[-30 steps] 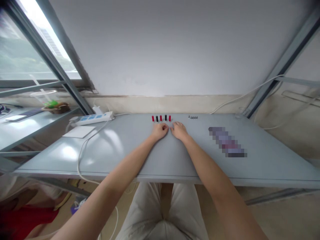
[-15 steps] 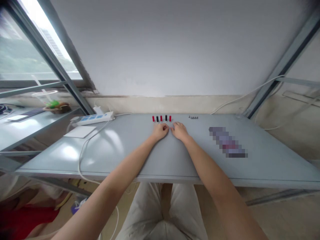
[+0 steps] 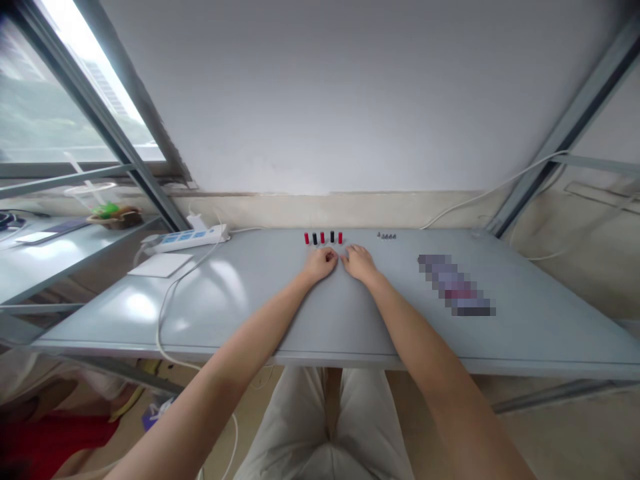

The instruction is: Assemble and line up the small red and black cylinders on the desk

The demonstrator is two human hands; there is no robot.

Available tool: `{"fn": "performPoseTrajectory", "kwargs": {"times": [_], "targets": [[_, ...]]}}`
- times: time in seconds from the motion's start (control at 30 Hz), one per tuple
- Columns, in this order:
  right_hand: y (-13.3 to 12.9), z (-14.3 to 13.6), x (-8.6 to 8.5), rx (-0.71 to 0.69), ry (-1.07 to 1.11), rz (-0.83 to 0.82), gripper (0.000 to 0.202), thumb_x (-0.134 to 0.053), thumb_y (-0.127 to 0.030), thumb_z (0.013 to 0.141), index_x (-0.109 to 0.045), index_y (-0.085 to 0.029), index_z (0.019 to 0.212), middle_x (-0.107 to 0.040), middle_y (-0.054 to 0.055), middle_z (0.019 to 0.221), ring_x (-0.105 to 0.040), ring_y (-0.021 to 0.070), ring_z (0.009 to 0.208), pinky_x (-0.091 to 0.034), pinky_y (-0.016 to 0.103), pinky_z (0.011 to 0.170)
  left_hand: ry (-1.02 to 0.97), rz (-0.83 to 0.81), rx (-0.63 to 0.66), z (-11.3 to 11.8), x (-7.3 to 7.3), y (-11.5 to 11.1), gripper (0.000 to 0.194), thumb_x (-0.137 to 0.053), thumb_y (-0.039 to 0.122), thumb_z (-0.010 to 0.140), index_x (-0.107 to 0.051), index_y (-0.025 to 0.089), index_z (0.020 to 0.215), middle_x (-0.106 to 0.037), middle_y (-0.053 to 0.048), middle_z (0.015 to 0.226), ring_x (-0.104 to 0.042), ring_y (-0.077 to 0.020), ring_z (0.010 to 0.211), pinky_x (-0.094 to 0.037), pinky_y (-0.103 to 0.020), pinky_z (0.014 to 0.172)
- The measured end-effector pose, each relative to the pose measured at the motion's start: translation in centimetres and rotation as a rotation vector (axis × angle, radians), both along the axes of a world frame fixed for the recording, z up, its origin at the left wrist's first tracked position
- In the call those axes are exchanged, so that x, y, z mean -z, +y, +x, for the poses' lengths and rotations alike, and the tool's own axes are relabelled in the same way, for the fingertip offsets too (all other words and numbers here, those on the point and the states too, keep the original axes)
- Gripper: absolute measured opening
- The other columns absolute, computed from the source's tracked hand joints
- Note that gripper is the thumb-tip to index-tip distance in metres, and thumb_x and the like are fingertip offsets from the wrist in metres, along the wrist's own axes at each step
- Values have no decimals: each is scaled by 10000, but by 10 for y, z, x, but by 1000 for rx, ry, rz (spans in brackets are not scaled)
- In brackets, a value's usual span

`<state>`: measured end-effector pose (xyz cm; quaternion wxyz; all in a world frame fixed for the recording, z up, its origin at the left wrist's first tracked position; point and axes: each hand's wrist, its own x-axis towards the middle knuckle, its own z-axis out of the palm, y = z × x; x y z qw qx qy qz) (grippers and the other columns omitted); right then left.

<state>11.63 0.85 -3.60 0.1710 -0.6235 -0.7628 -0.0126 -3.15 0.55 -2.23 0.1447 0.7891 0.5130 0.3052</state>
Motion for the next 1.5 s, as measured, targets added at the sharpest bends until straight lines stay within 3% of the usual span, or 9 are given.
{"fn": "performPoseTrajectory", "kwargs": {"times": [0.7, 1.0, 1.23, 1.5], "targets": [[1, 0, 2, -4, 18, 15, 389, -389, -323, 887, -554, -136, 1185, -533, 145, 1236, -455, 243, 1166, -330, 346, 979, 19, -8, 3, -1, -3, -2, 199, -472, 214, 782, -658, 150, 813, -643, -56, 725, -551, -149, 649, -426, -271, 649], [6, -6, -9, 254, 174, -11, 331, -524, -397, 797, -646, -203, 1036, -594, 107, 1114, -511, 268, 1071, -390, 397, 867, -16, -7, 16, -1, -3, -4, 185, -475, 201, 775, -652, 148, 765, -621, -44, 667, -522, -137, 606, -411, -263, 629], [29, -5, -10, 262, 344, -81, 363, -612, -409, 719, -653, -213, 1022, -653, 88, 1020, -577, 233, 975, -407, 349, 830, -49, -27, 4, -1, -2, -2, 155, -491, 171, 751, -643, 168, 725, -604, -38, 647, -524, -146, 612, -417, -275, 651], [37, -13, -13, 267, 373, -84, 325, -609, -378, 704, -660, -229, 989, -668, 67, 995, -584, 219, 947, -398, 345, 830, -16, 31, 27, -2, -4, -6, 195, -453, 170, 771, -627, 173, 685, -600, -35, 618, -520, -143, 594, -432, -292, 671]]}}
